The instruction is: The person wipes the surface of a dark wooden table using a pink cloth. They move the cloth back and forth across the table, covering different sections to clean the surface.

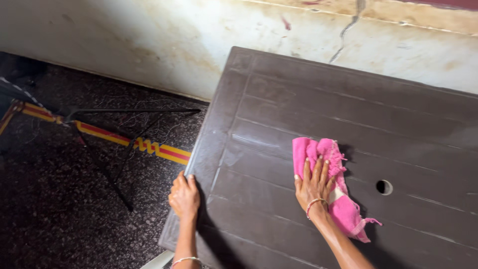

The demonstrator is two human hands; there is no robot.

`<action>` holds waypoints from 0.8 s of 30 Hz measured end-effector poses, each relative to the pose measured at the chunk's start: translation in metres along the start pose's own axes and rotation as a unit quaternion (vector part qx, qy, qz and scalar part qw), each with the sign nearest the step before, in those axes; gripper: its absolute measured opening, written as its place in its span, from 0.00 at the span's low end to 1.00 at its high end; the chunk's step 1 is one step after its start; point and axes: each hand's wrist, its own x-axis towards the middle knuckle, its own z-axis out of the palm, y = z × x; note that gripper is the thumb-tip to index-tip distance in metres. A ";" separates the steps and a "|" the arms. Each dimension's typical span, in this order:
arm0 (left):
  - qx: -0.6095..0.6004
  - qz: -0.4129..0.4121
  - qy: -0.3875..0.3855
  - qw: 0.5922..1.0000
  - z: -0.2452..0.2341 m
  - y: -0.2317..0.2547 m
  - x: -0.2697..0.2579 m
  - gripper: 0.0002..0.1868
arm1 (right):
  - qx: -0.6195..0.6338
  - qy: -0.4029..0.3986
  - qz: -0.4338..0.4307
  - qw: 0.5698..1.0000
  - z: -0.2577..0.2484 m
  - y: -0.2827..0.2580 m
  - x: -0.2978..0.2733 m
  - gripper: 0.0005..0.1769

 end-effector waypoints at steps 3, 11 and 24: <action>-0.008 -0.007 0.003 1.000 -0.004 0.004 0.004 0.25 | 0.029 -0.009 -0.034 0.999 -0.008 -0.054 -0.004 0.37; -0.021 -0.013 -0.015 1.000 -0.017 0.006 0.010 0.24 | 0.081 -0.103 -0.180 0.975 -0.032 -0.179 -0.010 0.37; -0.064 -0.019 -0.011 0.998 -0.019 0.008 0.016 0.23 | 0.072 -0.079 -0.244 0.964 -0.034 -0.257 0.131 0.36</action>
